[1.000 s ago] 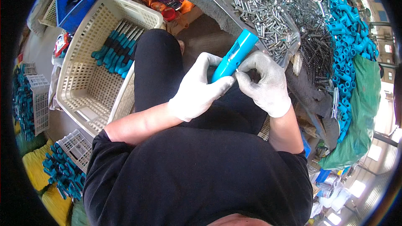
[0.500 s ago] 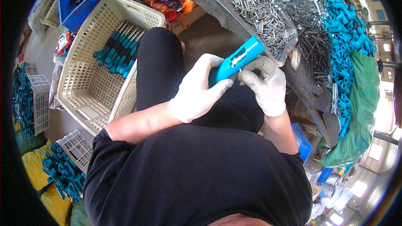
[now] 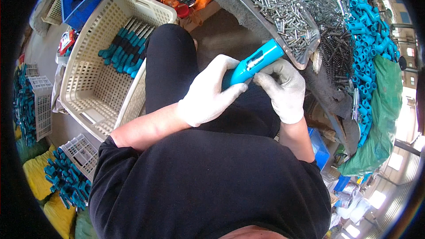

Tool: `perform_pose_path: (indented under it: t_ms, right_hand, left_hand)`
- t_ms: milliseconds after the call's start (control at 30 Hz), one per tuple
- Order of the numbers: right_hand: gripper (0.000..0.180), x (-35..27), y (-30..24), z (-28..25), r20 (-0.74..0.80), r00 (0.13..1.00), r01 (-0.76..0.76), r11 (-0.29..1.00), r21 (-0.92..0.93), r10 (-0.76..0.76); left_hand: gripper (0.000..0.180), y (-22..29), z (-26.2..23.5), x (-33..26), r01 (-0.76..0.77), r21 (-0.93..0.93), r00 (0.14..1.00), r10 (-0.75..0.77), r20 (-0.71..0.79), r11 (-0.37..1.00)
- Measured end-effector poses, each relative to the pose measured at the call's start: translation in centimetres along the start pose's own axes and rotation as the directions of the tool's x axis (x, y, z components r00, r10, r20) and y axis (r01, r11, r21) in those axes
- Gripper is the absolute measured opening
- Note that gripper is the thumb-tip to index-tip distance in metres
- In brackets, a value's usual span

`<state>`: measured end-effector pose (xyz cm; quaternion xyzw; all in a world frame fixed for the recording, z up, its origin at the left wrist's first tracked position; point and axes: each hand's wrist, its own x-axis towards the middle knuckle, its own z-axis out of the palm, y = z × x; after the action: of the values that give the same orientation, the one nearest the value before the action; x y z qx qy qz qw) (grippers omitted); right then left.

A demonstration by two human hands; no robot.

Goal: The person assembles tools by inserting metal pins and springs into cylindrical components, attaching plastic sleeves, and fitting handle grips together by hand.

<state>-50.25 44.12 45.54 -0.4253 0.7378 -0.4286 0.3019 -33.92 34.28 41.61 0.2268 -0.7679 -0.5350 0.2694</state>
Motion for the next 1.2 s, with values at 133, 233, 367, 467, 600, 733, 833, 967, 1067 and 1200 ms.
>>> perform_pose_path:
  t_ms: [133,233,367,467,600,733,833,967,1067,1200]
  right_hand:
    - [0.031,0.4,1.9,0.4,-0.013,1.000,-0.022,0.991,0.132,0.024]
    - [0.048,0.6,1.6,0.6,0.044,0.999,-0.020,0.957,0.289,0.007]
    - [0.059,0.9,-0.1,-0.3,0.065,0.991,0.068,0.845,0.530,-0.120]
    - [0.051,0.9,-0.2,-1.0,0.132,0.991,-0.027,0.960,0.280,-0.011]
    - [0.051,0.5,-1.2,-0.3,-0.004,0.999,-0.048,0.998,-0.048,0.048]
    - [0.022,2.7,-3.0,-2.7,-0.016,0.998,0.060,0.970,-0.234,-0.065]
    - [0.013,7.4,-3.4,-5.1,-0.029,0.904,0.335,0.749,-0.571,-0.426]
    - [0.012,13.3,-1.2,-5.6,0.209,0.855,0.491,0.613,-0.619,-0.475]
    - [0.012,14.3,-0.6,-5.1,0.293,0.899,0.436,0.606,-0.665,-0.326]
    - [0.010,14.4,-1.0,-5.6,0.353,0.870,0.492,0.572,-0.657,-0.344]
  left_hand:
    - [0.035,-0.2,0.0,0.1,0.034,-0.035,0.998,-0.033,0.051,0.999]
    - [0.037,-1.1,-0.6,0.1,0.508,-0.575,0.847,-0.251,0.469,0.642]
    - [0.046,-1.2,-0.9,0.1,0.593,-0.717,0.787,-0.075,0.612,0.367]
    - [0.054,-0.5,-0.9,0.0,0.517,-0.732,0.839,-0.094,0.535,0.445]
    - [0.069,-2.5,-0.1,0.1,-0.271,-0.056,0.946,0.276,0.169,0.961]
    - [0.063,-1.4,-0.9,-0.2,0.285,-0.429,0.926,-0.130,0.355,0.858]
    - [0.062,-1.5,-1.1,0.3,0.525,-0.601,0.844,-0.275,0.461,0.602]
    - [0.059,-1.7,-0.9,1.1,0.500,-0.675,0.865,-0.269,0.424,0.543]
    - [0.055,-1.8,-1.1,1.1,0.489,-0.693,0.872,-0.289,0.394,0.529]
    - [0.056,-2.5,-1.3,1.4,0.487,-0.714,0.873,-0.291,0.390,0.503]
